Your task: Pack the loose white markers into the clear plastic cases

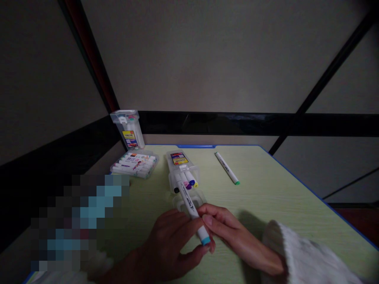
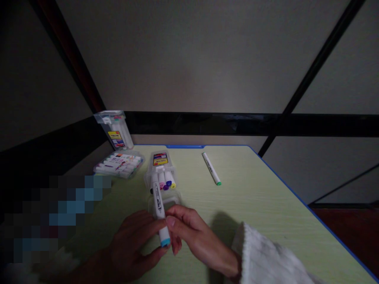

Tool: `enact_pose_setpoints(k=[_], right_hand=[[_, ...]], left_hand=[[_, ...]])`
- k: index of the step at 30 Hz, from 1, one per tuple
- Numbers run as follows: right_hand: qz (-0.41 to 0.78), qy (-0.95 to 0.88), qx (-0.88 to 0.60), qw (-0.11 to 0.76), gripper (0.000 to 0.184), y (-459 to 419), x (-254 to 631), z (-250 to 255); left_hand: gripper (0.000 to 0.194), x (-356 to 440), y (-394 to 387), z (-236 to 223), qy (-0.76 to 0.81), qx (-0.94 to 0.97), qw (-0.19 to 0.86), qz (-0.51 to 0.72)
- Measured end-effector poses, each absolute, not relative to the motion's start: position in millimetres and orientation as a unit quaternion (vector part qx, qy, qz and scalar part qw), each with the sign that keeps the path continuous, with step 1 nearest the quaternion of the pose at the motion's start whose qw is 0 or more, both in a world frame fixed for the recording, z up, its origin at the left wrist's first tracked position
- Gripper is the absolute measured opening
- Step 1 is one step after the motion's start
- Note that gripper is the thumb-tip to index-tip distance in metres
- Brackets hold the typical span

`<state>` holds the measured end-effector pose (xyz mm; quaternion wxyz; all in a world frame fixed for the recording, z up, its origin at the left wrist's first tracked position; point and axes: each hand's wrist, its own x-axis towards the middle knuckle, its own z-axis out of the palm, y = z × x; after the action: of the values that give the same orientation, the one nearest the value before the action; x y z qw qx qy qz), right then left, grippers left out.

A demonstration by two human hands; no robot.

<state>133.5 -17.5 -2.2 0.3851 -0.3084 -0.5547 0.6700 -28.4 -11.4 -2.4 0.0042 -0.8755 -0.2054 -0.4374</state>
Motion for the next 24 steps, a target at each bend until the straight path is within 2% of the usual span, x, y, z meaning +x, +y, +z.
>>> enact_pose_setpoints(k=[5,24], right_hand=[[0.677,-0.558,-0.298,0.375,0.033,-16.9,132.9,-1.8],[0.672,-0.567,-0.293,0.376,0.029,-16.3,133.1,-0.8]], left_hand=[[0.017,-27.6,-11.5,-6.5,-0.235,-0.867,-0.034,-0.438],[0.023,-28.8,-9.9,-5.7,-0.247,-0.867,-0.01,-0.432]])
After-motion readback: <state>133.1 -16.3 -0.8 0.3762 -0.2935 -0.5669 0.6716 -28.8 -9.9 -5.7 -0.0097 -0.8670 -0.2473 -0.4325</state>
